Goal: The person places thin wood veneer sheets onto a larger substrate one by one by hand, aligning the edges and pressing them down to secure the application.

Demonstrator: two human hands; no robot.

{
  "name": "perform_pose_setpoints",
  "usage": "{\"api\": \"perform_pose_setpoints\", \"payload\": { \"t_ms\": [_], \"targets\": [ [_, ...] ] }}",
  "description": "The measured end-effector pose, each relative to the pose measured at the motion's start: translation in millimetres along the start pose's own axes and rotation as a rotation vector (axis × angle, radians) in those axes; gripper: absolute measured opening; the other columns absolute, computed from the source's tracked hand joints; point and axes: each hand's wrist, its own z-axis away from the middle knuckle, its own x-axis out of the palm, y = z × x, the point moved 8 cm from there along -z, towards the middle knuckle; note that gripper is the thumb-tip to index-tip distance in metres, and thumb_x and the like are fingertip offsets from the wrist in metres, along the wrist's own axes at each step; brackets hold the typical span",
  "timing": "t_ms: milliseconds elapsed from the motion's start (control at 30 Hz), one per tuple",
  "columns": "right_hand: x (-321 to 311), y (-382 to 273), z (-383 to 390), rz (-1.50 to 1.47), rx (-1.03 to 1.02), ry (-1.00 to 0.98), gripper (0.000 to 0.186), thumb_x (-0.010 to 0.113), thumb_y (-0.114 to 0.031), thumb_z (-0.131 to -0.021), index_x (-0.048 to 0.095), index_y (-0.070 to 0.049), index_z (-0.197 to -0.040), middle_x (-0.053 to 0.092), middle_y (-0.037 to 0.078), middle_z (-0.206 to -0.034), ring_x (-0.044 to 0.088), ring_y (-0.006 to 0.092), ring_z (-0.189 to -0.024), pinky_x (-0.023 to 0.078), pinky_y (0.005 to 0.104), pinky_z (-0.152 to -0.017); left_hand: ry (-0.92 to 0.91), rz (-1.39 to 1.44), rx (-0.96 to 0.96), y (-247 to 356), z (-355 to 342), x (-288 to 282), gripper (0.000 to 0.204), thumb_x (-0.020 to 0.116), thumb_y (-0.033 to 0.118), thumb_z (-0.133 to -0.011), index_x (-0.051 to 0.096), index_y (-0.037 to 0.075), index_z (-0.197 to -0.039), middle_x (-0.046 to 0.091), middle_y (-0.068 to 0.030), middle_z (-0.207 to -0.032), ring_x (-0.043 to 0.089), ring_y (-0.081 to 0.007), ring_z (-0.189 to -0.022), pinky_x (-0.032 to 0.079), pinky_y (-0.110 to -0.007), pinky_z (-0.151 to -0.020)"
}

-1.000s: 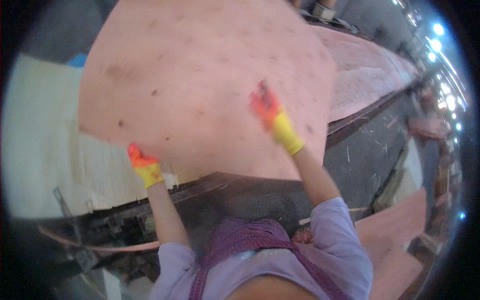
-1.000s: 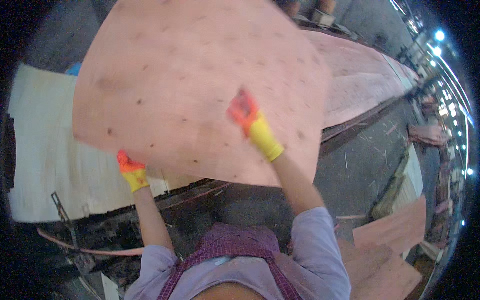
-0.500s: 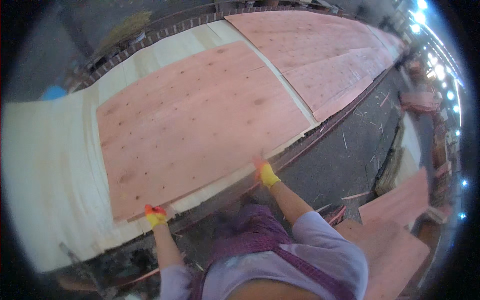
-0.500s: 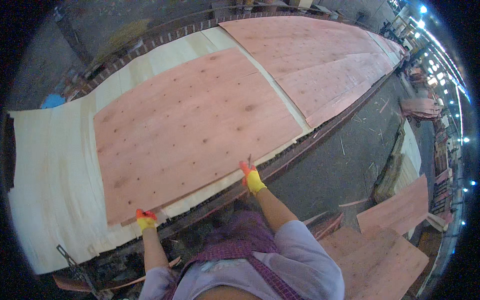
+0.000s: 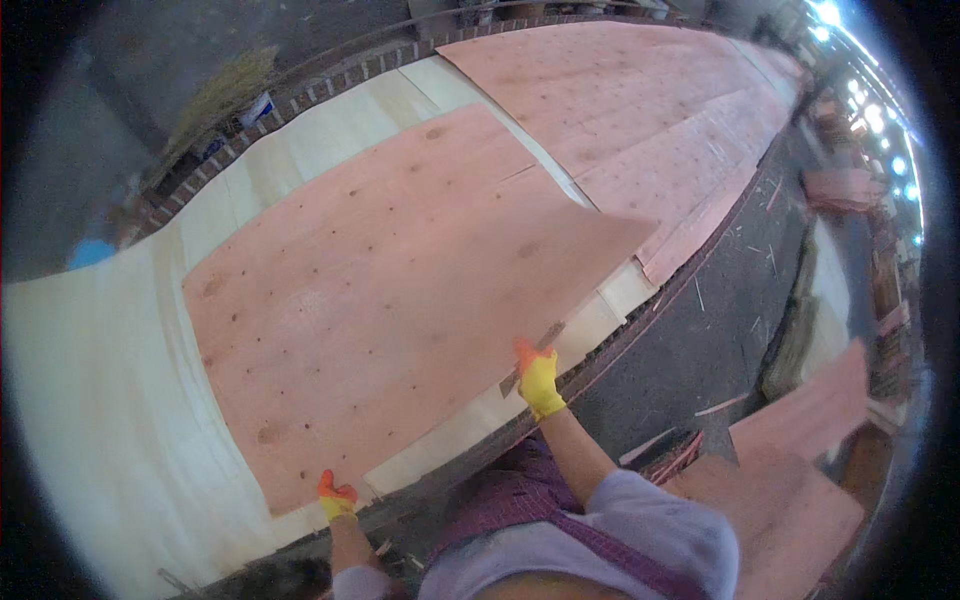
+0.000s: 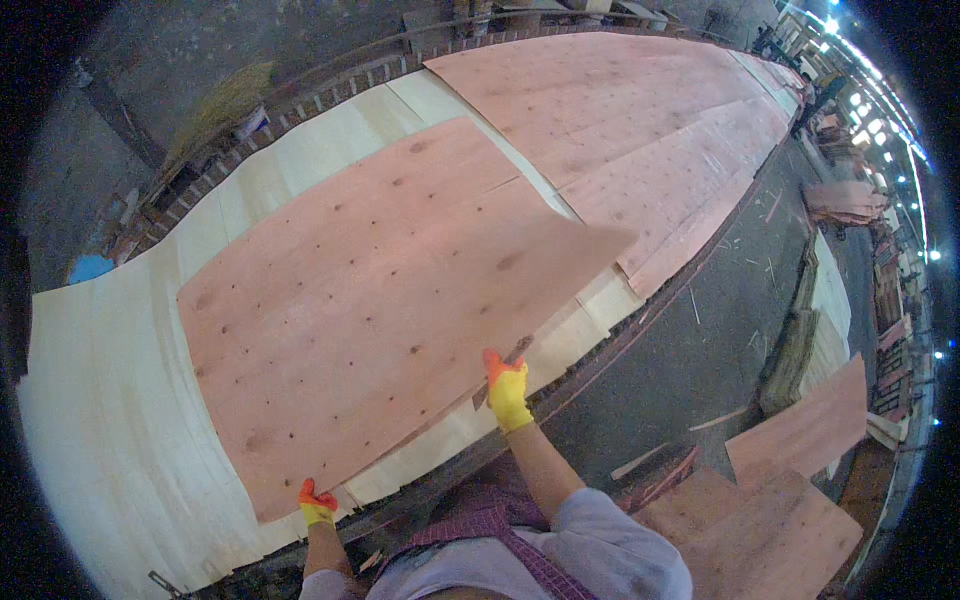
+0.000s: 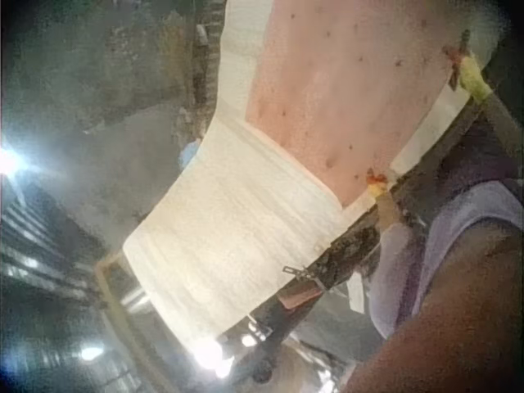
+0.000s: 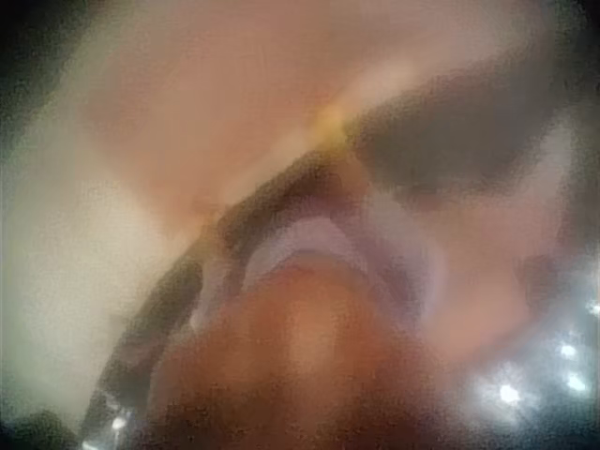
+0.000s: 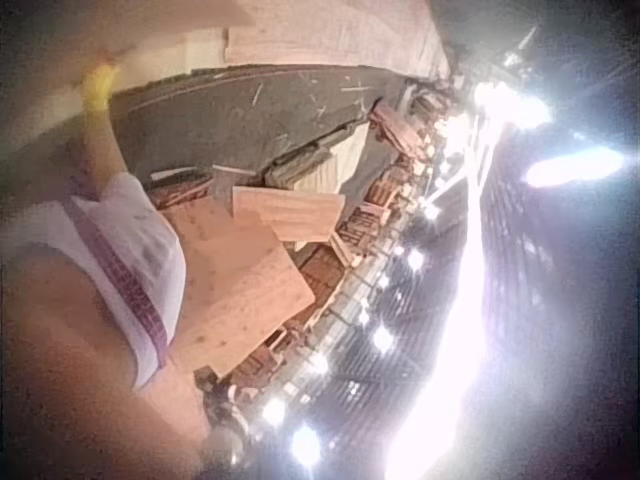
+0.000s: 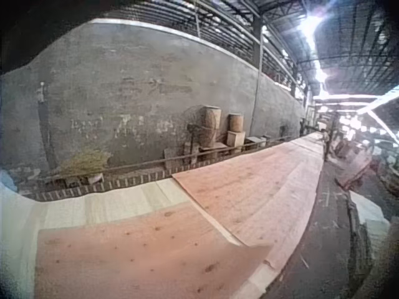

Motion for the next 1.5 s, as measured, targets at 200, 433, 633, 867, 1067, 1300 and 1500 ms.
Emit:
{"api": "perform_pose_setpoints", "payload": {
  "t_ms": [200, 433, 633, 867, 1067, 1300, 1500],
  "targets": [
    [149, -176, 129, 0.065, -0.126, -0.110, 0.022, 0.067, -0.013, -0.078, 0.057, -0.005, -0.096, 0.059, 0.002, -0.082, 0.053, 0.0105, -0.065, 0.044, 0.0250, -0.056, -0.474, 0.150, 0.160, 12, 92, 56, 0.044, 0.059, 0.028, -0.076, 0.050, 0.012, -0.116, 0.051, -0.0050, -0.120, 0.051, -0.0226, -0.104, 0.046, -0.040, -0.085],
    [114, -213, 17, -0.198, -0.227, -0.050, 0.030, 0.070, -0.008, -0.073, 0.055, -0.006, -0.099, 0.058, 0.001, -0.079, 0.056, 0.0128, -0.065, 0.045, 0.0270, -0.055, -0.309, -0.578, 0.945, 37, 64, 95, 0.059, 0.059, 0.038, -0.077, 0.044, 0.006, -0.125, 0.046, -0.0095, -0.126, 0.043, -0.0289, -0.116, 0.035, -0.043, -0.099],
    [148, -122, -191, -0.068, 0.119, -0.115, 0.021, 0.069, -0.014, -0.073, 0.057, -0.006, -0.088, 0.056, 0.003, -0.069, 0.054, 0.0157, -0.059, 0.042, 0.0299, -0.047, -0.572, 0.107, 0.276, 89, 34, 327, 0.040, 0.061, 0.029, -0.083, 0.052, 0.007, -0.115, 0.059, -0.0057, -0.108, 0.058, -0.0207, -0.096, 0.051, -0.031, -0.075],
    [106, 6, -304, -0.020, 0.085, -0.120, 0.018, 0.062, -0.013, -0.076, 0.056, -0.005, -0.091, 0.057, 0.005, -0.073, 0.055, 0.0173, -0.060, 0.044, 0.0324, -0.046, -0.293, -0.011, 0.317, 82, -87, 322, 0.036, 0.062, 0.024, -0.081, 0.054, 0.008, -0.111, 0.059, -0.0057, -0.104, 0.057, -0.0207, -0.095, 0.050, -0.033, -0.080],
    [111, -6, -290, 0.021, 0.107, 0.026, 0.019, 0.066, -0.019, -0.077, 0.055, -0.011, -0.090, 0.057, 0.002, -0.072, 0.052, 0.0159, -0.055, 0.044, 0.0310, -0.050, -0.344, 0.155, 0.413, 87, -56, 337, 0.038, 0.066, 0.025, -0.077, 0.055, 0.011, -0.110, 0.059, -0.0057, -0.104, 0.058, -0.0241, -0.094, 0.049, -0.042, -0.083],
    [112, 18, -295, -0.087, 0.168, 0.022, 0.024, 0.067, -0.018, -0.076, 0.050, -0.014, -0.092, 0.052, 0.000, -0.067, 0.048, 0.0157, -0.048, 0.040, 0.0299, -0.041, -0.380, 0.200, 0.293, 85, -80, 334, 0.039, 0.058, 0.020, -0.081, 0.049, 0.008, -0.116, 0.053, -0.0076, -0.115, 0.051, -0.0285, -0.105, 0.044, -0.050, -0.089],
    [114, -3, -297, 0.169, 0.098, 0.240, 0.018, 0.064, -0.017, -0.076, 0.051, -0.013, -0.088, 0.051, 0.002, -0.066, 0.049, 0.0172, -0.053, 0.040, 0.0306, -0.042, -0.333, 0.153, 0.432, 80, -42, 337, 0.041, 0.060, 0.021, -0.080, 0.049, 0.009, -0.117, 0.054, -0.0066, -0.113, 0.051, -0.0276, -0.105, 0.044, -0.046, -0.090]
  ]
}}
